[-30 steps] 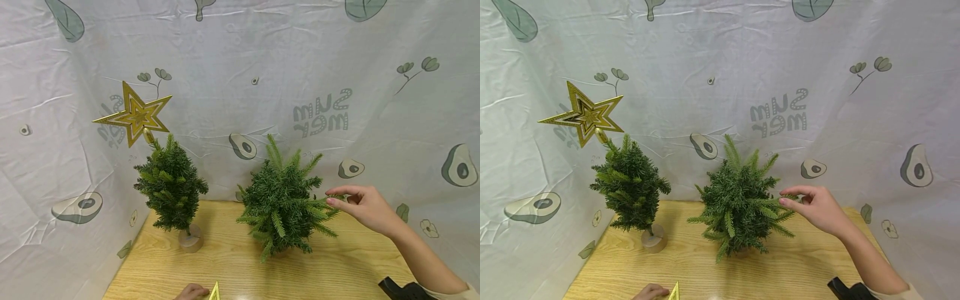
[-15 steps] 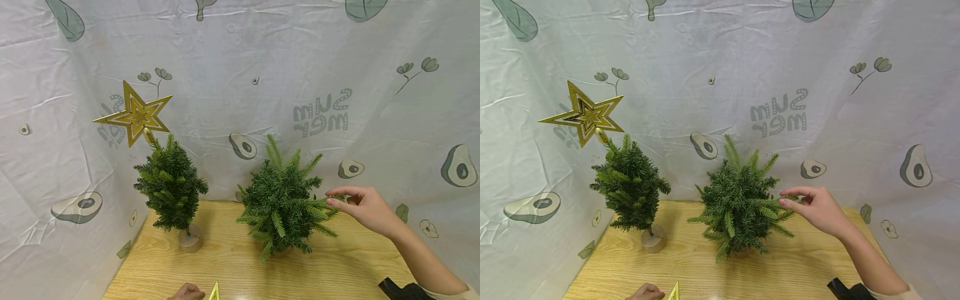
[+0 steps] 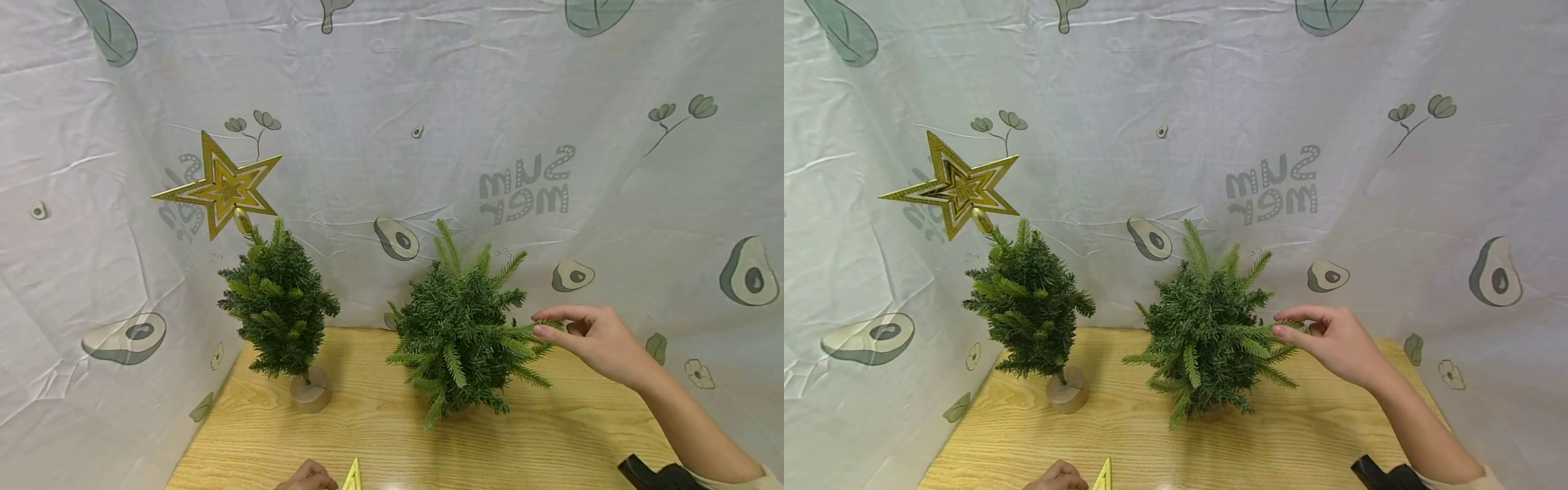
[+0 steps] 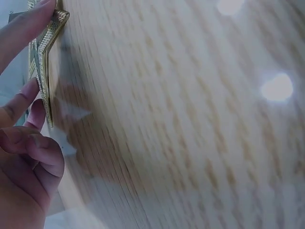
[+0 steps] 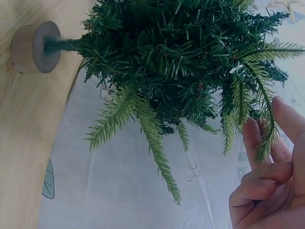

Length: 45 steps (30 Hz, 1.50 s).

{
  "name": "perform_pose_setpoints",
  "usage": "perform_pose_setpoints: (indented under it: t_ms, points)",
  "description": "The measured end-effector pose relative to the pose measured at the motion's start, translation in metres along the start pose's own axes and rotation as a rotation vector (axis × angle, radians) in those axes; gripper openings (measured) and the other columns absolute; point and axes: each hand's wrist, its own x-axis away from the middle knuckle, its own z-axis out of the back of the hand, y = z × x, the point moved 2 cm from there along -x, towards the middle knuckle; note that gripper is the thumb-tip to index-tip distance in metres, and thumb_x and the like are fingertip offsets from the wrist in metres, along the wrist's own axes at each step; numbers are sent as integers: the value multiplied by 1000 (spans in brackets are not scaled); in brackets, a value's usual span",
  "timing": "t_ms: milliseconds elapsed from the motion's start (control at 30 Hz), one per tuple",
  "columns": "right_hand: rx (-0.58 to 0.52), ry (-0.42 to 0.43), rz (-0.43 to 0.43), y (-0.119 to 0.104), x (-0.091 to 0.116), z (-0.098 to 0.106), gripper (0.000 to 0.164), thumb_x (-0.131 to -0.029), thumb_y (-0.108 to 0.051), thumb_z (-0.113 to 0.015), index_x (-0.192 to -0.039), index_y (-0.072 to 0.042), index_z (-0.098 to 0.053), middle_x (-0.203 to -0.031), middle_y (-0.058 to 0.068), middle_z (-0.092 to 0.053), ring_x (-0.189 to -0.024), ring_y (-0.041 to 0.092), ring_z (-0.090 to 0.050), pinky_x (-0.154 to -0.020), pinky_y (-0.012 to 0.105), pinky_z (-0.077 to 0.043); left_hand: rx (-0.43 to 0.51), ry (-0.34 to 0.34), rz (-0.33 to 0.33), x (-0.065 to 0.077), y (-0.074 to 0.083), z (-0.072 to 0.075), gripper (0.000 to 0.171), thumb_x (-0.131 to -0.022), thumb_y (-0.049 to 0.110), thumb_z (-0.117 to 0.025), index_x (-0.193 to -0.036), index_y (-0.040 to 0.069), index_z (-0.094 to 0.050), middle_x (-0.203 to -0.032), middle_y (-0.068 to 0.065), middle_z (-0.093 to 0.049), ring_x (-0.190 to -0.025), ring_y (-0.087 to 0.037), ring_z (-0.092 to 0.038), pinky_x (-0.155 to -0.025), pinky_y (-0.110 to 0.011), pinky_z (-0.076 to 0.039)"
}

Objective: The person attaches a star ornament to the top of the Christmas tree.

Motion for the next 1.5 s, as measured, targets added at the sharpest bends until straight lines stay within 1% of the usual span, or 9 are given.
perform_pose_setpoints:
  t_ms: [200,400,467,667,933,1067,1167,1367,1500]
  points:
    - [8,0,1,0,0,-1,18,-99,-19,-75,-116,-15,-77,-56,-8,-35,-46,16,-31,-44,33,-35,7,-48,85,-2,11,4,11,-102,26,-70,-104,16,-71,-102,19,-56,-78,5,-58,-61,-21,-51]
    - [5,2,-2,-1,1,-1,18,-99,-19,-75,-116,-14,-77,-56,-9,-34,-46,16,-31,-45,33,-35,-52,-86,235,-5,21,9,21,-98,41,-72,-106,21,-69,-98,23,-62,-82,2,-61,-65,-24,-51]
    - [3,3,0,-1,1,-1,18,-99,-19,-75,-116,-14,-77,-56,-9,-34,-46,16,-31,-45,34,-35,-37,-107,241,-5,20,10,22,-99,40,-72,-107,20,-70,-99,23,-62,-83,2,-61,-66,-25,-52]
    - [2,4,9,0,2,-2,18,-98,-18,-75,-116,-14,-77,-56,-9,-34,-46,16,-30,-45,33,-35,60,-156,98,-8,10,14,25,-102,25,-68,-119,6,-70,-110,17,-63,-95,1,-59,-72,-25,-52]
    - [5,12,8,2,3,-3,18,-98,-18,-76,-115,-15,-78,-56,-9,-34,-46,15,-30,-44,33,-34,303,-180,-6,-12,3,17,24,-100,3,-65,-122,-7,-66,-114,15,-65,-81,4,-57,-68,-24,-53]
    - [0,10,6,2,3,-3,18,-98,-17,-76,-115,-15,-77,-56,-8,-35,-46,16,-30,-44,33,-35,345,-135,-76,-14,6,19,25,-99,-3,-64,-123,-8,-67,-109,15,-66,-63,10,-41,-55,-18,-45]
    - [-1,8,2,2,3,-3,18,-98,-17,-75,-116,-14,-77,-56,-8,-35,-46,16,-31,-44,33,-35,368,-88,-79,-15,13,22,25,-98,-4,-65,-122,-7,-69,-102,13,-68,-51,5,-27,-47,-16,-34]
    - [-7,6,-6,2,3,-2,19,-99,-18,-75,-117,-14,-77,-57,-7,-36,-47,17,-31,-44,34,-34,367,5,135,-18,29,22,18,-99,7,-70,-113,-4,-75,-85,14,-65,-47,3,-22,-44,-18,-25]
    - [-5,9,0,2,2,-2,18,-98,-17,-75,-116,-14,-77,-57,-7,-35,-46,17,-31,-44,34,-34,368,26,236,-22,37,23,18,-98,11,-73,-105,-5,-76,-63,15,-44,-48,4,-24,-44,-18,-23]
